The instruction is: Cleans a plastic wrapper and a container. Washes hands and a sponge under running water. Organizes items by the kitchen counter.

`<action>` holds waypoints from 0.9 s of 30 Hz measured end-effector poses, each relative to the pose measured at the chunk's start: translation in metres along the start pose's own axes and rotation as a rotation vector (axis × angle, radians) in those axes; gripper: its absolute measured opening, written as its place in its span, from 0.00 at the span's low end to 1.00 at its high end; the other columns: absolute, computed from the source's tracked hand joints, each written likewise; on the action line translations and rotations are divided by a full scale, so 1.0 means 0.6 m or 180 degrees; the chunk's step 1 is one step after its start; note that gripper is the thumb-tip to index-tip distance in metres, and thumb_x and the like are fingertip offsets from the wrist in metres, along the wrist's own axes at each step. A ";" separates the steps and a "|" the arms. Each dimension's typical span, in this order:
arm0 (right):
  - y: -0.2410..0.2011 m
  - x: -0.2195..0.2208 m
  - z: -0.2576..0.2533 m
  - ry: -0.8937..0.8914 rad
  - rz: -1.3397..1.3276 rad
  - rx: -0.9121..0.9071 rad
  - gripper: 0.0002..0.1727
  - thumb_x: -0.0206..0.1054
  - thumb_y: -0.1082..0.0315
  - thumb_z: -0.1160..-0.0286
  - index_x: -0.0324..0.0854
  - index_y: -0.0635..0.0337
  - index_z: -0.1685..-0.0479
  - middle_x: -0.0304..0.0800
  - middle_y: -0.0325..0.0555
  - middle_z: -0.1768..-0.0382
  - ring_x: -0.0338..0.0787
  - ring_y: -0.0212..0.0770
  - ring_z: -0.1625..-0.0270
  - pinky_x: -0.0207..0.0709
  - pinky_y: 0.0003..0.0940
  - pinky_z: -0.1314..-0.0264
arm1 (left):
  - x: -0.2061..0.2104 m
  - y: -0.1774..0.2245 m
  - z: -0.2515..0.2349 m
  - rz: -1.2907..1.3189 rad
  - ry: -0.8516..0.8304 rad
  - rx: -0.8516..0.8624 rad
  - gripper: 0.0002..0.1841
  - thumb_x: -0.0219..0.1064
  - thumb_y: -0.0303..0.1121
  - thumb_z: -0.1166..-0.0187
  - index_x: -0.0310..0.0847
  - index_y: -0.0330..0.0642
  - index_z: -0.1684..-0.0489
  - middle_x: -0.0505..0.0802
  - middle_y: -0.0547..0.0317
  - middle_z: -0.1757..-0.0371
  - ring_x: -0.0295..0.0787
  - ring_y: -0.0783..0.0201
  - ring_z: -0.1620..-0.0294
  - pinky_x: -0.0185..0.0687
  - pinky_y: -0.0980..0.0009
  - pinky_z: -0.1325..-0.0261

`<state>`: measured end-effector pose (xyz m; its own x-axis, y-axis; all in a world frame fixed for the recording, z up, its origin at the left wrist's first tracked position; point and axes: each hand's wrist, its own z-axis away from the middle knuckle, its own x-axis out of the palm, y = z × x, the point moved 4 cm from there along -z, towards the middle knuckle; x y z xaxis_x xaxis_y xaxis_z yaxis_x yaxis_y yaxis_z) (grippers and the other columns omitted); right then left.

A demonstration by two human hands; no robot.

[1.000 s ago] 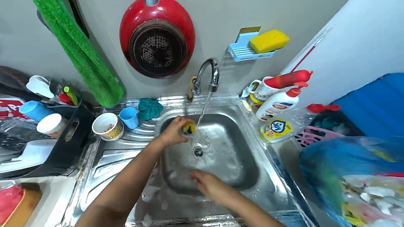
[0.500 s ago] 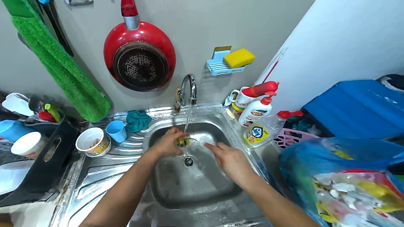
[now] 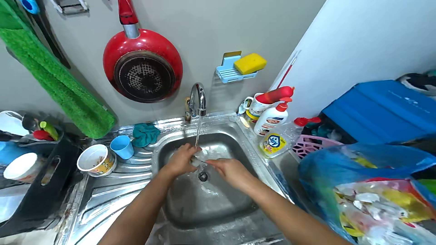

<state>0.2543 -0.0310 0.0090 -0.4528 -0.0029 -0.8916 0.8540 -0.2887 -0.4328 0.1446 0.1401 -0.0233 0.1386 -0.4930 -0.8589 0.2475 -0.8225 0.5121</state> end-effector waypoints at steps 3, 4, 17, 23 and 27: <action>-0.010 0.010 -0.010 0.0232 0.0426 -0.0067 0.22 0.58 0.68 0.15 0.85 0.40 0.27 0.94 0.50 0.52 0.95 0.52 0.52 0.87 0.55 0.47 | 0.006 0.004 -0.005 -0.0091 -0.0124 -0.0056 0.41 0.88 0.35 0.49 0.79 0.60 0.26 0.84 0.46 0.34 0.81 0.42 0.33 0.83 0.41 0.39; -0.013 0.010 -0.012 0.0060 0.0104 0.0119 0.22 0.55 0.67 0.12 0.84 0.42 0.25 0.94 0.50 0.47 0.94 0.53 0.45 0.84 0.56 0.38 | 0.005 0.005 -0.004 -0.0188 -0.0051 -0.0028 0.41 0.88 0.34 0.49 0.79 0.60 0.26 0.83 0.45 0.33 0.80 0.40 0.32 0.83 0.40 0.40; -0.128 0.138 0.064 -0.0609 -0.1339 -0.0288 0.16 0.61 0.63 0.15 0.92 0.50 0.40 0.91 0.51 0.42 0.90 0.46 0.39 0.81 0.48 0.30 | -0.038 -0.048 -0.001 0.0431 0.0253 -0.0018 0.42 0.90 0.33 0.48 0.79 0.50 0.24 0.82 0.48 0.24 0.75 0.46 0.22 0.71 0.45 0.20; -0.258 0.256 0.013 -0.1188 -0.1142 -0.0985 0.18 0.59 0.58 0.13 0.89 0.50 0.36 0.91 0.50 0.38 0.84 0.52 0.28 0.71 0.53 0.20 | -0.044 -0.002 0.015 0.1229 0.0352 0.0111 0.44 0.89 0.23 0.49 0.75 0.43 0.24 0.76 0.44 0.21 0.79 0.48 0.26 0.81 0.49 0.28; -0.192 0.185 0.010 0.0078 -0.1648 -0.0695 0.15 0.66 0.59 0.19 0.92 0.56 0.46 0.95 0.48 0.48 0.93 0.43 0.43 0.85 0.45 0.34 | -0.045 -0.016 0.029 0.1172 0.0397 0.0232 0.44 0.89 0.23 0.50 0.76 0.45 0.24 0.78 0.45 0.23 0.79 0.49 0.26 0.80 0.50 0.27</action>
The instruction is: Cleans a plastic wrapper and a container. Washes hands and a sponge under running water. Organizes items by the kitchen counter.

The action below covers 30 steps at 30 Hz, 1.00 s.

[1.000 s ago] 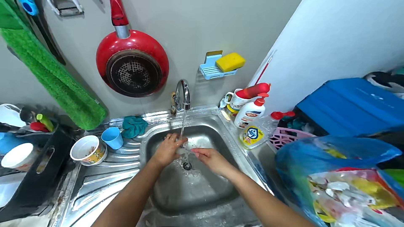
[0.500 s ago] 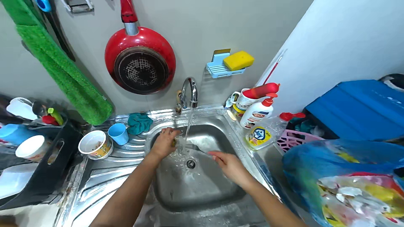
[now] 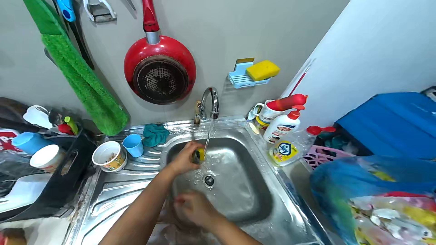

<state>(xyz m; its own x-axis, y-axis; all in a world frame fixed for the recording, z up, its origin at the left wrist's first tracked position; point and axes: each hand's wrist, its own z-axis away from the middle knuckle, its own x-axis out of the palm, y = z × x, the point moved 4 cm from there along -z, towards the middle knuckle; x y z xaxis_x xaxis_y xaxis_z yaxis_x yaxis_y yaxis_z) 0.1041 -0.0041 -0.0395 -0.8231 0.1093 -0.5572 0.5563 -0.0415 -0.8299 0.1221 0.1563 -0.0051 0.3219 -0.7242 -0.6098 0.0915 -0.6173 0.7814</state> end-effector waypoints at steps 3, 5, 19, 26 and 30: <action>0.050 -0.128 -0.020 0.1731 0.0152 0.0091 0.12 0.67 0.60 0.19 0.93 0.54 0.52 0.91 0.45 0.53 0.91 0.37 0.56 0.89 0.38 0.53 | 0.003 -0.011 0.001 -0.0266 0.0003 0.0081 0.43 0.90 0.23 0.54 0.79 0.48 0.28 0.80 0.46 0.27 0.79 0.48 0.27 0.79 0.48 0.27; 0.073 -0.183 -0.041 0.2000 0.0636 0.0253 0.10 0.71 0.59 0.22 0.94 0.50 0.50 0.88 0.45 0.46 0.90 0.41 0.49 0.88 0.44 0.47 | 0.014 0.000 -0.003 -0.0522 -0.0042 0.0079 0.41 0.89 0.26 0.52 0.81 0.50 0.28 0.81 0.47 0.27 0.77 0.47 0.26 0.77 0.47 0.25; 0.146 -0.179 -0.057 0.2067 -0.0478 0.0897 0.10 0.74 0.70 0.28 0.93 0.59 0.50 0.83 0.50 0.26 0.84 0.43 0.26 0.84 0.42 0.29 | 0.060 0.025 -0.007 -0.1890 0.0534 0.0537 0.25 0.73 0.32 0.25 0.83 0.64 0.28 0.83 0.51 0.25 0.72 0.44 0.18 0.78 0.44 0.26; 0.142 -0.135 -0.068 0.2143 -0.1910 0.1806 0.13 0.63 0.71 0.18 0.83 0.68 0.41 0.88 0.49 0.55 0.85 0.36 0.59 0.82 0.37 0.59 | 0.051 0.036 0.025 -0.1930 0.0396 0.0472 0.29 0.69 0.22 0.26 0.81 0.61 0.26 0.83 0.49 0.23 0.75 0.40 0.21 0.80 0.43 0.31; 0.143 -0.148 -0.080 0.2240 -0.1865 0.1132 0.14 0.66 0.65 0.19 0.81 0.69 0.46 0.86 0.41 0.58 0.84 0.28 0.60 0.81 0.30 0.56 | 0.012 0.012 0.037 -0.1685 0.0519 -0.0231 0.36 0.80 0.27 0.36 0.78 0.57 0.23 0.81 0.49 0.21 0.72 0.42 0.19 0.79 0.44 0.27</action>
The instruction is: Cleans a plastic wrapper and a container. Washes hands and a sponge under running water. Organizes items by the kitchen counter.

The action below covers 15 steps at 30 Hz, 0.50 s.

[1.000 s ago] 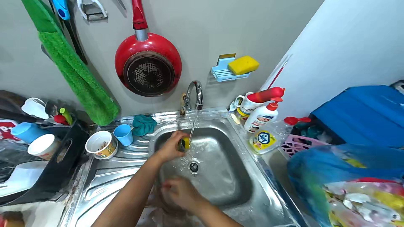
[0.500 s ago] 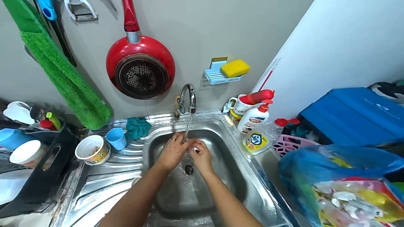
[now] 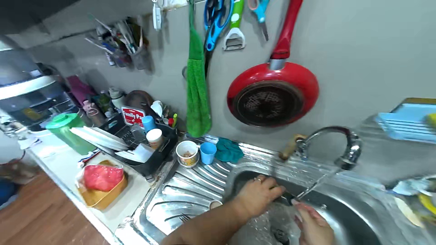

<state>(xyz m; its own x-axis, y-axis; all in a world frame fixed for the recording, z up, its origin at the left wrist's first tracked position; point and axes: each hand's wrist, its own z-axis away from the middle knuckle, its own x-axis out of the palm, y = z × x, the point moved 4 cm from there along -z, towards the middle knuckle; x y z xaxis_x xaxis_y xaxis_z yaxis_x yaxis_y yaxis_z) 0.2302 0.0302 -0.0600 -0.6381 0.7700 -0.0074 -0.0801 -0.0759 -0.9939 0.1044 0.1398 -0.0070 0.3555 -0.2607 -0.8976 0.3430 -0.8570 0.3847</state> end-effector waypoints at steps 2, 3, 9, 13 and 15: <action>-0.009 0.002 -0.009 0.0078 0.0067 -0.0320 0.14 0.64 0.64 0.18 0.79 0.69 0.50 0.83 0.42 0.60 0.83 0.29 0.59 0.83 0.32 0.53 | 0.001 -0.012 -0.002 0.0089 -0.0192 -0.0367 0.41 0.83 0.32 0.39 0.73 0.58 0.19 0.78 0.48 0.19 0.72 0.41 0.19 0.79 0.44 0.27; -0.016 0.007 -0.009 0.0179 0.0043 -0.0389 0.13 0.61 0.65 0.17 0.76 0.69 0.50 0.80 0.43 0.60 0.83 0.30 0.59 0.83 0.33 0.53 | 0.006 -0.009 -0.003 0.0154 -0.0263 -0.0445 0.42 0.84 0.34 0.40 0.72 0.58 0.18 0.78 0.46 0.20 0.73 0.40 0.20 0.80 0.44 0.29; -0.034 0.008 -0.020 0.0818 -0.0655 0.0058 0.28 0.51 0.54 0.07 0.60 0.67 0.21 0.78 0.56 0.39 0.85 0.42 0.45 0.84 0.43 0.46 | 0.008 0.000 0.006 0.0763 0.0041 -0.0946 0.39 0.81 0.38 0.37 0.73 0.60 0.18 0.76 0.50 0.17 0.70 0.43 0.17 0.77 0.45 0.24; -0.060 0.012 -0.012 0.0066 -0.0109 -0.0263 0.30 0.69 0.66 0.20 0.67 0.68 0.21 0.79 0.61 0.30 0.83 0.48 0.32 0.80 0.47 0.30 | 0.037 0.013 -0.001 0.0832 -0.0463 -0.1183 0.39 0.81 0.45 0.35 0.72 0.56 0.17 0.72 0.49 0.15 0.76 0.43 0.22 0.79 0.43 0.27; -0.057 0.021 -0.022 -0.0385 0.0905 -0.0600 0.26 0.75 0.63 0.25 0.81 0.65 0.30 0.78 0.61 0.28 0.82 0.53 0.28 0.79 0.51 0.27 | 0.056 0.027 -0.011 0.1223 -0.0488 -0.1237 0.37 0.81 0.45 0.36 0.78 0.48 0.23 0.77 0.47 0.19 0.81 0.46 0.27 0.81 0.44 0.29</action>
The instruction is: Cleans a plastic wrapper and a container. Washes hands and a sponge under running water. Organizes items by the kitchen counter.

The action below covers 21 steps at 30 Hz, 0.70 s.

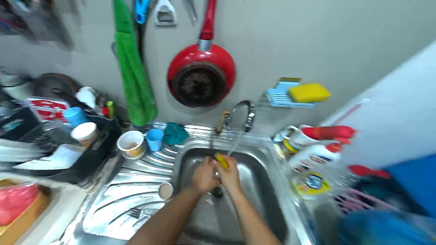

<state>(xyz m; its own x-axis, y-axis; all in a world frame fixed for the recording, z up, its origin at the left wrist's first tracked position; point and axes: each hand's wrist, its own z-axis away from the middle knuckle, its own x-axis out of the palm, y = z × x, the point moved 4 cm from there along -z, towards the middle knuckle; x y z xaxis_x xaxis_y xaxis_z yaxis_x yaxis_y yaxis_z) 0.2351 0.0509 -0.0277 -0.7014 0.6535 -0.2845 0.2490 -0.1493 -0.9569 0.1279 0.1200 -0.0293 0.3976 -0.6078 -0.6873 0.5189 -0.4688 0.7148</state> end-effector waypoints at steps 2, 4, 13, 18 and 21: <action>-0.004 -0.004 -0.009 -0.0258 0.0737 -0.0439 0.20 0.69 0.59 0.18 0.85 0.60 0.34 0.79 0.58 0.26 0.82 0.53 0.27 0.78 0.52 0.25 | 0.022 -0.011 -0.011 0.0585 -0.0078 -0.0136 0.39 0.83 0.46 0.37 0.76 0.44 0.22 0.79 0.45 0.22 0.81 0.48 0.27 0.79 0.45 0.26; -0.035 -0.010 -0.013 -0.0314 0.1345 -0.0895 0.18 0.65 0.59 0.15 0.86 0.61 0.37 0.88 0.57 0.35 0.87 0.53 0.33 0.79 0.54 0.26 | 0.041 -0.024 -0.021 0.0649 -0.0300 -0.0306 0.41 0.82 0.49 0.37 0.75 0.40 0.22 0.82 0.41 0.25 0.80 0.47 0.25 0.75 0.45 0.23; -0.106 -0.068 -0.020 -0.0957 0.2941 -0.1148 0.26 0.49 0.51 0.08 0.92 0.57 0.48 0.96 0.52 0.50 0.93 0.55 0.42 0.82 0.59 0.36 | 0.049 0.012 -0.029 0.1885 -0.0948 -0.0790 0.28 0.50 0.48 0.07 0.63 0.37 0.16 0.83 0.38 0.34 0.86 0.52 0.47 0.84 0.55 0.46; -0.256 -0.192 -0.131 0.0639 0.2620 -0.2078 0.24 0.45 0.59 0.10 0.81 0.67 0.35 0.85 0.68 0.39 0.83 0.68 0.32 0.73 0.67 0.30 | 0.036 -0.010 -0.032 0.1680 -0.0213 0.0065 0.47 0.87 0.32 0.42 0.68 0.47 0.15 0.77 0.45 0.19 0.79 0.50 0.23 0.82 0.49 0.26; -0.333 -0.227 -0.212 0.0955 0.2810 -0.2434 0.20 0.52 0.62 0.11 0.81 0.56 0.29 0.82 0.61 0.30 0.78 0.64 0.25 0.69 0.64 0.24 | 0.028 -0.008 -0.022 0.1736 0.0087 0.0355 0.43 0.86 0.25 0.43 0.72 0.50 0.19 0.74 0.53 0.17 0.76 0.54 0.20 0.83 0.50 0.27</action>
<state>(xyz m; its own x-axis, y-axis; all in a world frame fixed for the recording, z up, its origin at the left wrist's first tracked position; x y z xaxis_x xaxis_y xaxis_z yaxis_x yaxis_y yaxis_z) 0.3656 0.0860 0.2093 0.0678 0.7094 -0.7016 0.9670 -0.2198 -0.1288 0.1419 0.1205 -0.0458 0.6064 -0.7653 -0.2160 0.1498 -0.1569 0.9762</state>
